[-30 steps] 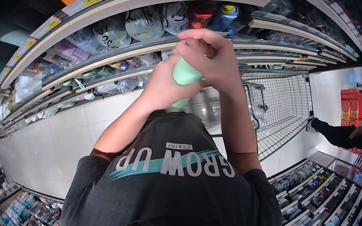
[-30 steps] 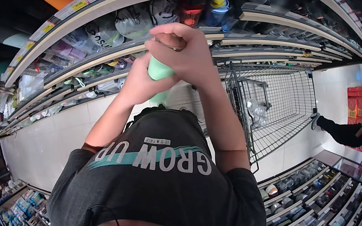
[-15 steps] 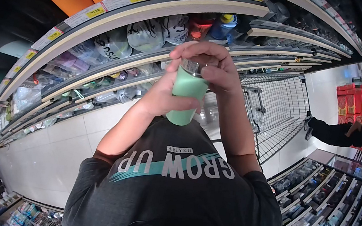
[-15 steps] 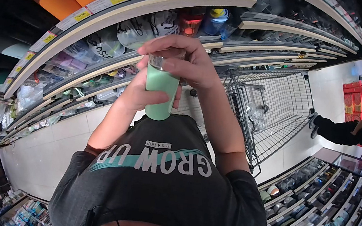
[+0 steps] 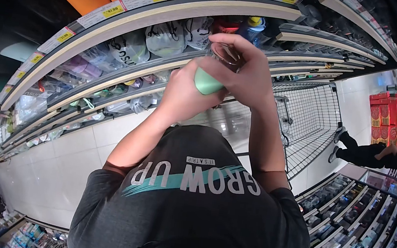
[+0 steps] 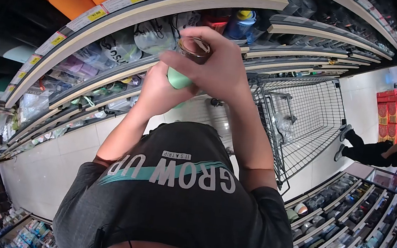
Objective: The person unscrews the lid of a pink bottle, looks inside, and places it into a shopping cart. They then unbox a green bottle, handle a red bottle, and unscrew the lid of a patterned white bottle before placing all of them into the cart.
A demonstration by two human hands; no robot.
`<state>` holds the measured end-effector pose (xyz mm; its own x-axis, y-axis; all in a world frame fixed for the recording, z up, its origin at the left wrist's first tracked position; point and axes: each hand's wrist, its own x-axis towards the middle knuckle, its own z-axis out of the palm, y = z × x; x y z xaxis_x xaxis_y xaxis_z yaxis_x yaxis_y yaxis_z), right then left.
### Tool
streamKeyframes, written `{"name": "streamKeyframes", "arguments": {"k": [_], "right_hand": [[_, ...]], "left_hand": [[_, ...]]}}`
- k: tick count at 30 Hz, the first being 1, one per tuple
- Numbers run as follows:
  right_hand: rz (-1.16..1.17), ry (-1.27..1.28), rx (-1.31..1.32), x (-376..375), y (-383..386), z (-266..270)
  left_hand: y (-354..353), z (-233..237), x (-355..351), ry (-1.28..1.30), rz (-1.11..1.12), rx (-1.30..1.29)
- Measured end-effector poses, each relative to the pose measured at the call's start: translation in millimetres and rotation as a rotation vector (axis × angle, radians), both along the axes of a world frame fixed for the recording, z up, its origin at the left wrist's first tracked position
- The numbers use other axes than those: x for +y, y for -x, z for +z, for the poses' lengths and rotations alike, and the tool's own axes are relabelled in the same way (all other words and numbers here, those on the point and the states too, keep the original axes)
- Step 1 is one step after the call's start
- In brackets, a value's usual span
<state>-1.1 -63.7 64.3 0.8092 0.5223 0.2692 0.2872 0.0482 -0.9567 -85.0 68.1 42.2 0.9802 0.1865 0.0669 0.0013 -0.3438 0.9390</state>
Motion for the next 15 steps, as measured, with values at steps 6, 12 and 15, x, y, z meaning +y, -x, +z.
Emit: {"name": "streamKeyframes", "arguments": {"k": [6,12,15], "right_hand": [[0.132,0.003,0.076,8.6,-4.3,-7.6],[0.488,-0.315,0.043,21.5,-10.1,2.4],[0.645,-0.48,0.071,32.2,-12.9,1.0]], "left_hand": [[-1.6,-21.3,17.4,0.091,-0.136,0.03],[0.3,-33.0,35.5,0.785,-0.599,0.061],[-1.3,-30.7,35.2,1.165,-0.893,0.06]]}}
